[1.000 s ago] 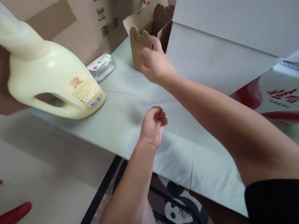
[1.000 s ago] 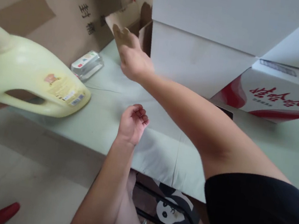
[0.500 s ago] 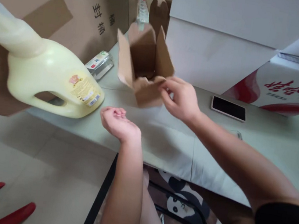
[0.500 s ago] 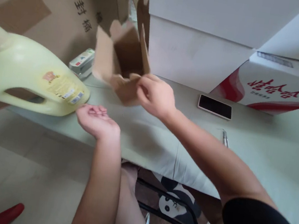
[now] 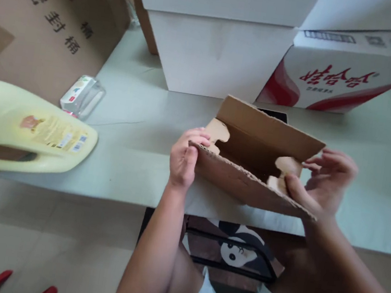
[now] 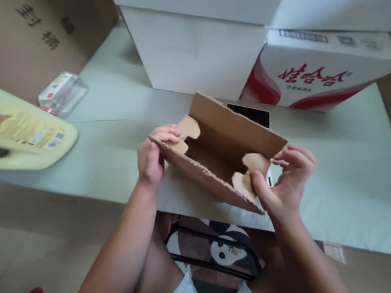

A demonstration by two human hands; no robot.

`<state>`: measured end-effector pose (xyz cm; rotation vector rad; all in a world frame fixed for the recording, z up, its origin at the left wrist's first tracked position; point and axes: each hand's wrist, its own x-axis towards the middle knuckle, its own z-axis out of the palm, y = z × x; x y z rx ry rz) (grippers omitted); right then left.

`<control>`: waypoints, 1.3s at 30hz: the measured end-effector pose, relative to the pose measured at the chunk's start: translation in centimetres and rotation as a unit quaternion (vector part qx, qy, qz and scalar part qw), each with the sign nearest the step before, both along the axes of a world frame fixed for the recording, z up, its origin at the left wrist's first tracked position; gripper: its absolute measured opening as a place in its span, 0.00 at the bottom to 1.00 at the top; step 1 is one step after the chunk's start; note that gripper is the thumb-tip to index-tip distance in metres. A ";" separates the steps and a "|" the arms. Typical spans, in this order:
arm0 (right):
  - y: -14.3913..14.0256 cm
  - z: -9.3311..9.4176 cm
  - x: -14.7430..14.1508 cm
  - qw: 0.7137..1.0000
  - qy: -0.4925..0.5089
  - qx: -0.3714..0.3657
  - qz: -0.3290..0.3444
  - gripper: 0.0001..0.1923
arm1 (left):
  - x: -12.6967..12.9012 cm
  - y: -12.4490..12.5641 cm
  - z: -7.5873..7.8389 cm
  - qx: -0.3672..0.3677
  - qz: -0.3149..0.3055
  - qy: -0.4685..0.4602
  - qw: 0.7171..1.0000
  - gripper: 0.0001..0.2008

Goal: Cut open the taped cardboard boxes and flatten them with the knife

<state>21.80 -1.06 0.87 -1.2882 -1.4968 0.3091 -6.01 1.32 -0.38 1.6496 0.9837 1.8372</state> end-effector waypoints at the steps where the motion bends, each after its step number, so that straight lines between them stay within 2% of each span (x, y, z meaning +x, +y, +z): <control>1: 0.2 -0.3 0.2 1.000 0.017 -0.005 -0.005 0.33 | 0.4 0.2 -0.1 -0.006 0.016 0.010 1.000 0.21; 3: 0.3 -0.9 0.3 0.996 0.083 -0.025 0.035 0.38 | 1.0 0.3 -0.5 -0.035 0.050 0.007 0.998 0.16; 4: 0.1 -1.1 0.2 0.990 0.115 -0.052 0.068 0.36 | 1.4 0.4 -0.7 -0.050 0.066 0.004 0.997 0.14; 6: -0.4 -1.4 0.2 0.974 0.172 -0.083 0.119 0.24 | 2.1 0.4 -1.0 -0.063 0.085 0.006 0.994 0.16; 9: -1.4 -1.9 0.4 0.968 0.203 -0.073 0.131 0.10 | 2.9 0.7 -1.2 -0.041 0.076 0.031 0.996 0.18; 13: -1.9 -2.1 1.0 0.966 0.198 -0.055 0.155 0.13 | 3.1 1.4 -0.9 -0.019 0.046 0.076 0.996 0.16; 17: -2.0 -2.3 1.2 0.975 0.165 -0.051 0.142 0.10 | 2.7 1.8 -0.7 -0.027 0.046 0.133 0.990 0.14; 19: -2.0 -2.4 1.1 0.977 0.148 -0.057 0.143 0.10 | 2.6 1.9 -0.7 -0.029 0.050 0.130 0.990 0.14; 21: -1.9 -2.7 1.0 0.975 0.164 -0.049 0.143 0.15 | 2.4 2.0 -0.8 -0.037 0.052 0.112 0.992 0.14; 23: -1.7 -3.1 1.0 0.971 0.201 -0.039 0.124 0.23 | 2.0 2.2 -1.0 -0.060 0.058 0.074 0.994 0.14; 25: -1.4 -3.5 1.1 0.972 0.218 -0.044 0.075 0.28 | 1.4 2.5 -1.2 -0.105 0.073 0.012 0.992 0.14; 28: -1.2 -3.9 1.6 0.985 0.134 -0.103 0.032 0.23 | 0.2 3.0 -1.6 -0.177 0.125 -0.104 0.971 0.16; 29: -1.2 -3.9 1.7 0.986 0.099 -0.126 0.049 0.22 | -0.2 3.1 -1.7 -0.191 0.139 -0.138 0.962 0.17; 31: -1.2 -3.6 1.5 0.978 0.052 -0.160 0.126 0.22 | -0.8 3.4 -2.0 -0.204 0.153 -0.177 0.951 0.17; 34: -1.5 -3.1 1.0 0.955 0.043 -0.169 0.240 0.28 | -1.2 3.6 -2.4 -0.221 0.143 -0.187 0.946 0.19; 36: -1.6 -3.1 0.6 0.945 0.049 -0.164 0.279 0.32 | -1.1 3.4 -2.6 -0.262 0.136 -0.197 0.935 0.19; 39: -1.7 -3.7 0.4 0.943 0.061 -0.157 0.288 0.36 | -0.5 2.9 -2.6 -0.366 0.088 -0.210 0.902 0.18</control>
